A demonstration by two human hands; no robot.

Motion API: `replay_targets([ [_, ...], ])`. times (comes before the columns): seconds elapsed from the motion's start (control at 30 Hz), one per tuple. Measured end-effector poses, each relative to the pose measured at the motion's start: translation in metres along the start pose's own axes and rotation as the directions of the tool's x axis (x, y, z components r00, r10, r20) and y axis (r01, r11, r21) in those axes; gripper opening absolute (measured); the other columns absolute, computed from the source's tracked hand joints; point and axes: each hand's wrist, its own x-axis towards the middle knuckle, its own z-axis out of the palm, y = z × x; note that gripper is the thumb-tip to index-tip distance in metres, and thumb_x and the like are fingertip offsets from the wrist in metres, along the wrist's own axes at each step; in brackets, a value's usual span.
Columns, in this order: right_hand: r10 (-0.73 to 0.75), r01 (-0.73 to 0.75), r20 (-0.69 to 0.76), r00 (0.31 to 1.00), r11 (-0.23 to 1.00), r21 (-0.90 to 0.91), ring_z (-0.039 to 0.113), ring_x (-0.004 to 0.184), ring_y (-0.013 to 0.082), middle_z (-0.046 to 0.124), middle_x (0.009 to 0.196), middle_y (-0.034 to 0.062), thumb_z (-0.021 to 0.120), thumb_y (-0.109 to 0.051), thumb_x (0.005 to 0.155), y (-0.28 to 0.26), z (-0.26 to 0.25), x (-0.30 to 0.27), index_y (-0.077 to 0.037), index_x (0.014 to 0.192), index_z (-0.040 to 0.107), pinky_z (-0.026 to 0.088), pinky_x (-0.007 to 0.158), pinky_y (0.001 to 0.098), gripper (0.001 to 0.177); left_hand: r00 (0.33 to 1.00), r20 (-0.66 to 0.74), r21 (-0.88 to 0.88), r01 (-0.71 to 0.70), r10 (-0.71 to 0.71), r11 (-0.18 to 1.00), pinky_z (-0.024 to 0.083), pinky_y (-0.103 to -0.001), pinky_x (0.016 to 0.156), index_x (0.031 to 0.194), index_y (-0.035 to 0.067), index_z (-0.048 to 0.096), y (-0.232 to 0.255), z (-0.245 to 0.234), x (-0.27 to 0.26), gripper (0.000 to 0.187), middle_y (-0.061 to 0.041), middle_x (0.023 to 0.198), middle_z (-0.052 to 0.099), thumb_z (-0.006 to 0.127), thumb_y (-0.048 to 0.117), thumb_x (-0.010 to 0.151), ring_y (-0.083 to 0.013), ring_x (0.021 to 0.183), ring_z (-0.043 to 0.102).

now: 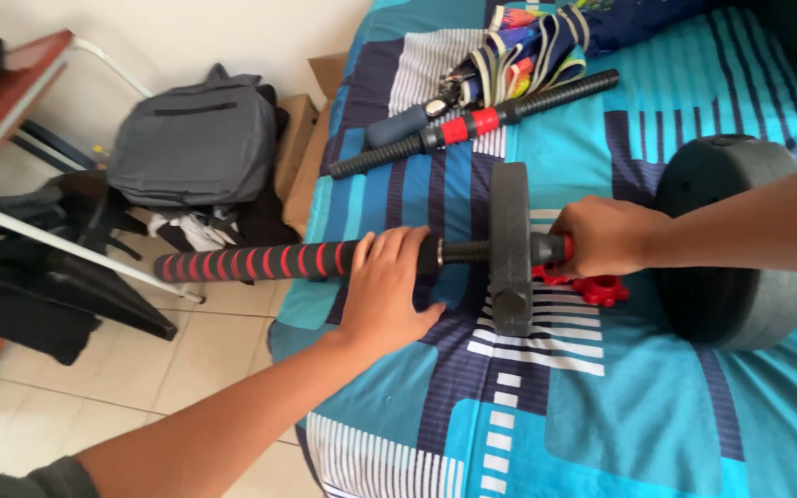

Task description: Assembling and disassembling home fitness equipment including a dumbbell and an ab roller.

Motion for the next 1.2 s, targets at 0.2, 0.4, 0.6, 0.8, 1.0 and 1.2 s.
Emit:
replay_targets([
  [0.2, -0.002, 0.002, 0.036, 0.999, 1.0, 0.002, 0.076, 0.081, 0.0292, 0.079, 0.085, 0.012, 0.084, -0.034, 0.073, -0.003, -0.001, 0.003, -0.014, 0.099, 0.08, 0.06, 0.078, 0.0412, 0.033, 0.978, 0.193, 0.067, 0.065, -0.077, 0.996, 0.051, -0.048, 0.083, 0.104, 0.006, 0.068, -0.018, 0.009, 0.028, 0.057, -0.015, 0.094, 0.068, 0.09, 0.032, 0.058, -0.0356, 0.093, 0.067],
  [0.4, 0.006, -0.007, 0.057, 0.998, 1.0, 0.008, 0.076, 0.078, 0.0287, 0.079, 0.083, 0.012, 0.085, -0.034, 0.074, -0.006, -0.006, -0.002, -0.013, 0.097, 0.081, 0.06, 0.077, 0.0406, 0.031, 0.148, 0.987, -0.14, 0.624, 0.059, 0.769, 0.053, -0.032, 0.057, 0.1, -0.001, 0.073, -0.101, 0.054, 0.092, 0.045, -0.007, 0.077, 0.071, 0.087, 0.036, 0.08, -0.0163, 0.063, 0.067],
  [0.6, -0.005, 0.004, 0.042, 0.999, 1.0, 0.027, 0.076, 0.078, 0.0285, 0.079, 0.082, 0.0118, 0.087, -0.033, 0.075, -0.001, -0.003, 0.002, -0.013, 0.097, 0.08, 0.06, 0.077, 0.0403, 0.031, 0.373, 0.922, -0.304, 0.522, 0.107, 0.797, 0.056, -0.034, 0.077, 0.112, 0.005, 0.066, -0.083, 0.022, 0.098, 0.055, -0.008, 0.103, 0.076, 0.089, 0.031, 0.069, -0.0209, 0.088, 0.073],
  [0.8, -0.015, 0.014, 0.039, 0.999, 1.0, 0.015, 0.076, 0.08, 0.0285, 0.078, 0.084, 0.012, 0.084, -0.031, 0.073, 0.0, -0.003, 0.003, -0.013, 0.097, 0.08, 0.06, 0.078, 0.04, 0.031, 0.995, 0.096, -0.129, -0.003, 0.016, 0.992, 0.046, -0.044, 0.1, 0.12, 0.004, 0.063, -0.01, -0.009, 0.012, 0.059, -0.015, 0.116, 0.064, 0.085, 0.014, 0.066, -0.0349, 0.116, 0.059],
  [1.0, -0.009, 0.009, 0.047, 0.999, 1.0, 0.01, 0.075, 0.082, 0.0294, 0.078, 0.086, 0.0124, 0.085, -0.035, 0.072, 0.001, -0.002, 0.005, -0.013, 0.098, 0.08, 0.059, 0.079, 0.0409, 0.034, 1.0, 0.009, 0.065, 0.017, -0.017, 0.998, 0.04, -0.052, 0.097, 0.118, -0.004, 0.058, 0.007, 0.004, 0.011, 0.068, -0.019, 0.11, 0.061, 0.081, 0.01, 0.056, -0.0384, 0.111, 0.057],
  [1.2, 0.007, -0.007, 0.05, 0.999, 1.0, 0.007, 0.076, 0.083, 0.0291, 0.079, 0.087, 0.0124, 0.084, -0.034, 0.072, -0.003, -0.004, 0.005, -0.013, 0.099, 0.08, 0.06, 0.08, 0.0407, 0.034, 0.618, 0.777, -0.073, 0.275, -0.119, 0.959, 0.055, -0.042, 0.073, 0.09, 0.002, 0.073, -0.062, 0.036, 0.076, 0.031, -0.011, 0.082, 0.07, 0.087, 0.023, 0.071, -0.027, 0.078, 0.067],
])
